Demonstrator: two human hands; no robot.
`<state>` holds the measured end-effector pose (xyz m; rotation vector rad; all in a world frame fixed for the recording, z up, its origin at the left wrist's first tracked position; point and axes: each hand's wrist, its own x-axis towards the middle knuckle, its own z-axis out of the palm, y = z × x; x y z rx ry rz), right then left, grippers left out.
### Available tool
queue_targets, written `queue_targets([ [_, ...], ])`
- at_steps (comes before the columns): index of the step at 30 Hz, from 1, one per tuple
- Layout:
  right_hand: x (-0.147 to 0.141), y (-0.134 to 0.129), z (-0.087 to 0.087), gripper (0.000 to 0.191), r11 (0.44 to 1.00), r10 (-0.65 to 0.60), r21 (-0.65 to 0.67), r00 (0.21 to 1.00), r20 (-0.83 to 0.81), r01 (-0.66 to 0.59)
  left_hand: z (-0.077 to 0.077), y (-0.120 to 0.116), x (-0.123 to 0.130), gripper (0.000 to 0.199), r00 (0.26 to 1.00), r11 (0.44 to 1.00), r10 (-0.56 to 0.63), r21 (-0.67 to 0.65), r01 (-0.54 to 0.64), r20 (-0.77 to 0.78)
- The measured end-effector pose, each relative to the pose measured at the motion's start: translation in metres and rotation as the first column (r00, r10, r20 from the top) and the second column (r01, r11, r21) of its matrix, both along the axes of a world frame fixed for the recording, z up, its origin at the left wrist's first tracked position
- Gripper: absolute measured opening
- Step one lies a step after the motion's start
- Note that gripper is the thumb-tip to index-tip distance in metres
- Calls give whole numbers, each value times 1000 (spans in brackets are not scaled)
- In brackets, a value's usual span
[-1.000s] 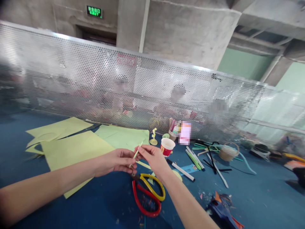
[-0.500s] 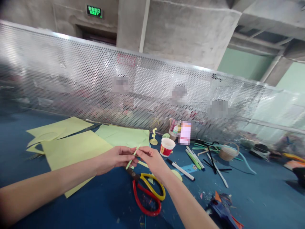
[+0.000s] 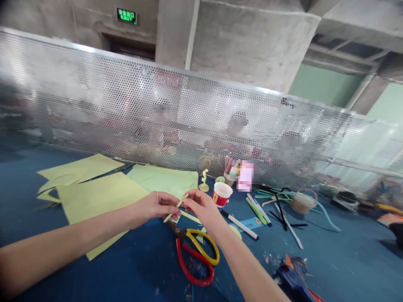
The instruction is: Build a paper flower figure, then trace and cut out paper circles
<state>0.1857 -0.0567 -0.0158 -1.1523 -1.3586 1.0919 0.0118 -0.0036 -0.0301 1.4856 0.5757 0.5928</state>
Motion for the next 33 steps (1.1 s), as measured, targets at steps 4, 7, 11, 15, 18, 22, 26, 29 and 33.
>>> queue_targets([
  [4,1,-4,4,9,1000,2,-29,995,99,1,0,0,0,26,998,999,-42,33,43,-35],
  [7,0,-5,4,10,999,0,-32,986,167,5,-2,1,0,23,994,993,-88,71,92,-64],
  [11,1,-3,1,17,1000,-2,5,977,214,1,-7,6,0,27,997,999,-11,41,15,-78],
  [15,1,-2,-3,19,999,10,45,980,197,-19,-8,10,-1,30,994,998,55,-20,-57,-90],
  [18,0,-2,-4,19,998,20,52,987,159,-29,-5,10,-3,31,996,999,25,-44,-29,-91],
  [22,-1,-2,-5,19,999,27,37,994,104,-31,0,11,-6,32,995,990,-56,-133,45,-78],
  [26,2,-2,-4,23,998,65,-15,997,49,-64,0,14,-9,32,983,967,-161,-211,140,-84],
  [29,5,-1,-3,26,997,52,-57,998,22,-50,0,14,-8,33,989,971,-126,-213,107,-79],
  [33,9,1,-2,28,997,-12,-74,1000,15,13,4,10,-5,37,1000,989,-3,-148,0,-20],
])
